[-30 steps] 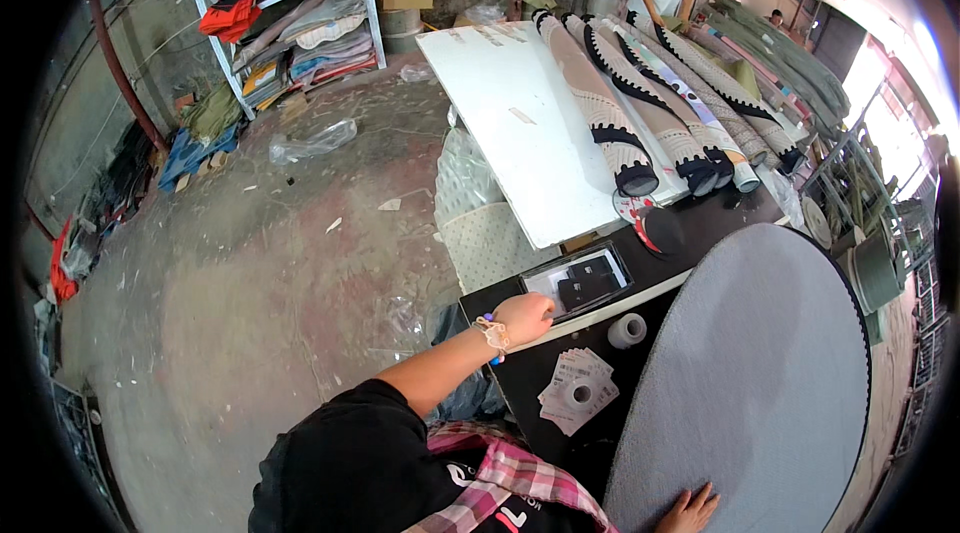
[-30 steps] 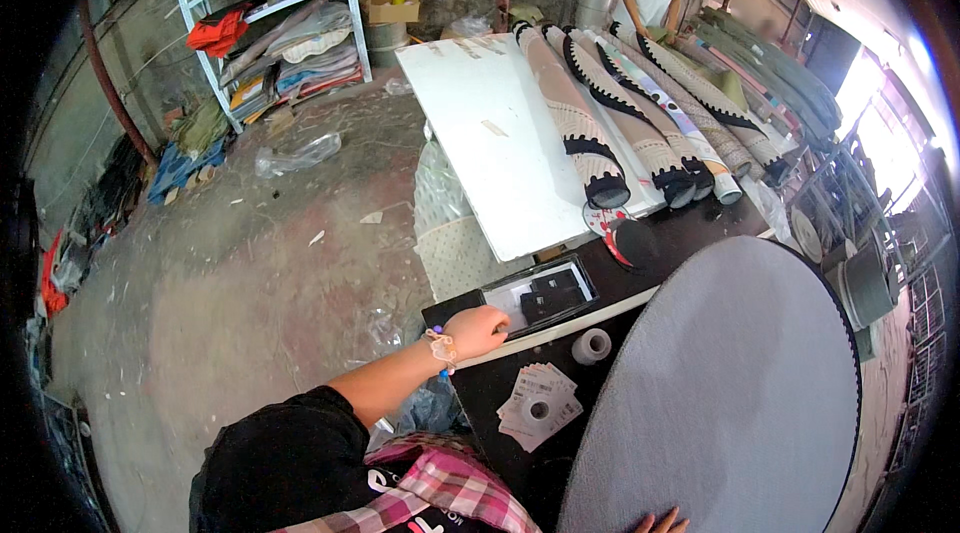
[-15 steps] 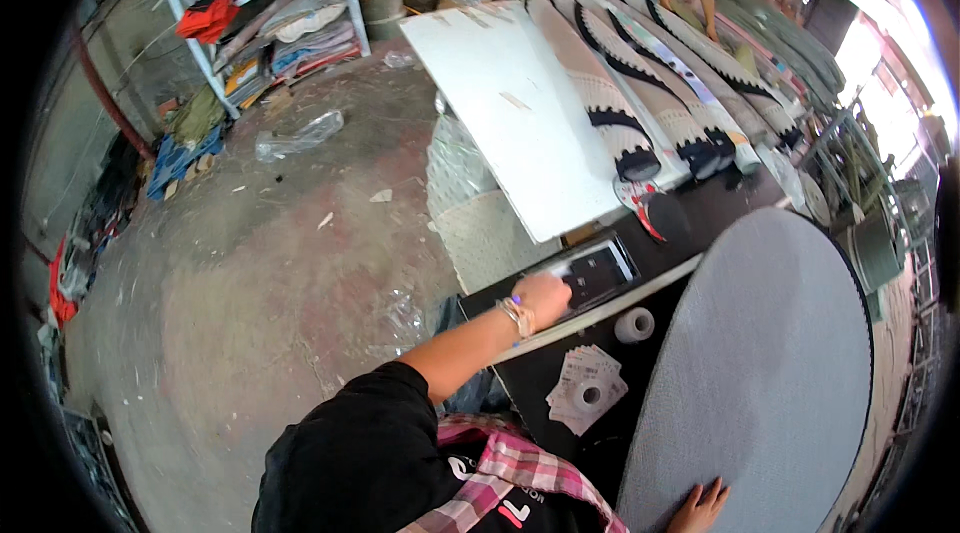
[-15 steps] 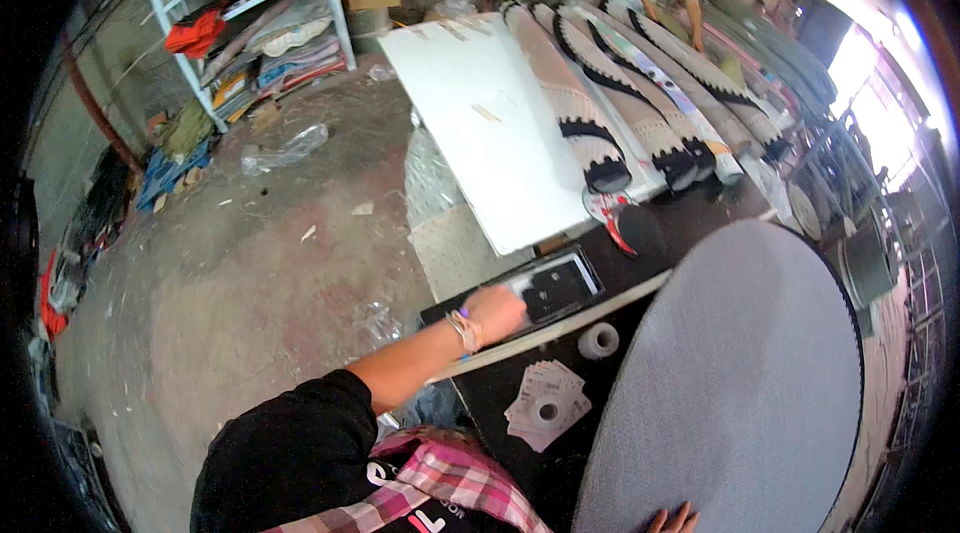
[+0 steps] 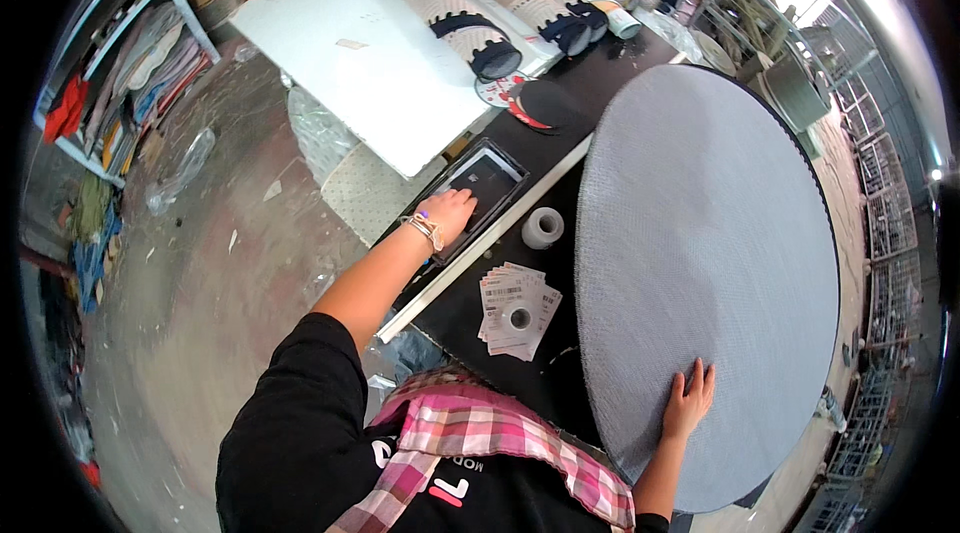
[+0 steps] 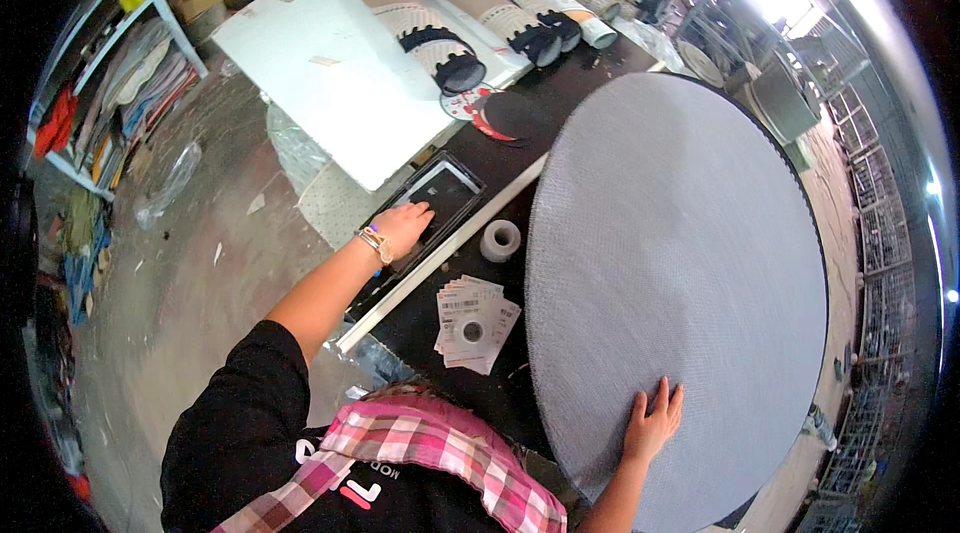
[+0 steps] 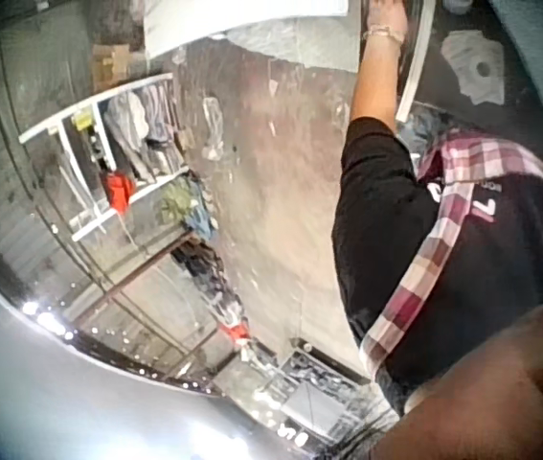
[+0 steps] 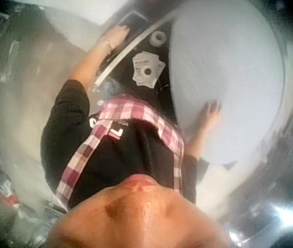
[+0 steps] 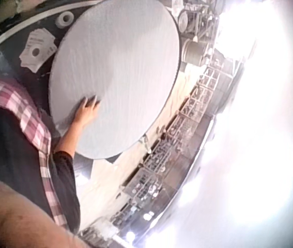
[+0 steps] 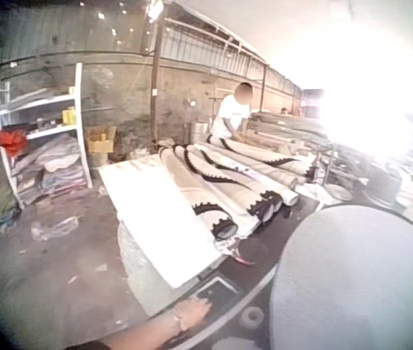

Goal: The person rolls up circular rugs and secures them with adhesive tape and labels.

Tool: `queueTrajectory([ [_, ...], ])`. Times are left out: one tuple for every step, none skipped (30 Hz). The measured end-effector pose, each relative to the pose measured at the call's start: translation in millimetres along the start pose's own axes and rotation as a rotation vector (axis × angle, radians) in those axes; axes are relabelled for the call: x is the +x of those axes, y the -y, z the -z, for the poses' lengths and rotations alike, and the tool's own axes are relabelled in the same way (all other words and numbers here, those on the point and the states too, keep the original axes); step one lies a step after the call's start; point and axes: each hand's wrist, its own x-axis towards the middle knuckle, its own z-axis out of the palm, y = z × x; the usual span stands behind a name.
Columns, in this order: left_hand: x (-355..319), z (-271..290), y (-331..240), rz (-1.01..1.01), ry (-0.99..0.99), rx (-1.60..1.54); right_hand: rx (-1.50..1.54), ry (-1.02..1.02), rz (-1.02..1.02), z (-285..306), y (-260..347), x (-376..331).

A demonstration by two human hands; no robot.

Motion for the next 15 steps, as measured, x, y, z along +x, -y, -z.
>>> queueTrajectory([
  [5.0,0.8,-0.9,-0.028,0.086,0.065,0.001,0.002,0.0,0.3,-0.5,-0.2],
  [5.7,2.4,-0.6,-0.079,-0.013,0.034,0.003,0.003,0.0,-1.0,-2.1,-0.5],
  [9.8,4.9,0.2,-0.061,0.111,0.058,0.005,0.005,0.001,-1.0,-3.4,-1.0],
  [13.8,14.5,-1.4,-0.041,0.235,0.087,0.012,0.001,-0.002,-0.6,-3.0,-1.4],
  [8.1,11.7,1.0,-0.082,0.152,0.122,0.023,-0.001,-0.003,-1.0,-1.3,-2.1],
  [3.7,10.2,3.7,-0.116,0.173,0.17,0.035,-0.003,-0.003,-0.8,-0.1,-2.4],
  [-1.4,9.0,8.8,-0.157,0.148,0.18,0.046,-0.006,-0.003,-1.3,0.8,-2.7],
  [-4.1,10.3,11.2,-0.201,0.12,0.188,0.049,-0.01,0.004,-1.8,0.5,-2.7],
  [-6.6,12.0,13.0,-0.159,0.128,0.2,0.052,-0.012,0.01,-3.5,-0.2,-2.8],
  [-4.9,20.6,8.7,-0.125,0.132,0.209,0.05,-0.02,0.01,-3.4,-2.8,-2.9],
  [-0.5,31.5,2.1,-0.099,0.13,0.217,0.055,-0.025,-0.006,-2.6,-3.9,-2.9],
  [-0.6,44.4,-4.7,-0.012,0.07,0.225,0.057,-0.013,-0.011,-2.4,-3.1,-2.8],
  [1.2,57.0,-13.3,0.062,0.002,0.222,0.052,-0.014,-0.024,0.5,-0.9,-3.0],
  [-0.4,63.0,-18.4,0.149,-0.125,0.188,0.047,-0.013,-0.041,2.5,0.2,-3.3],
  [-4.6,67.6,-23.1,0.234,-0.262,0.143,0.051,-0.031,-0.02,2.4,-0.5,-2.8],
])
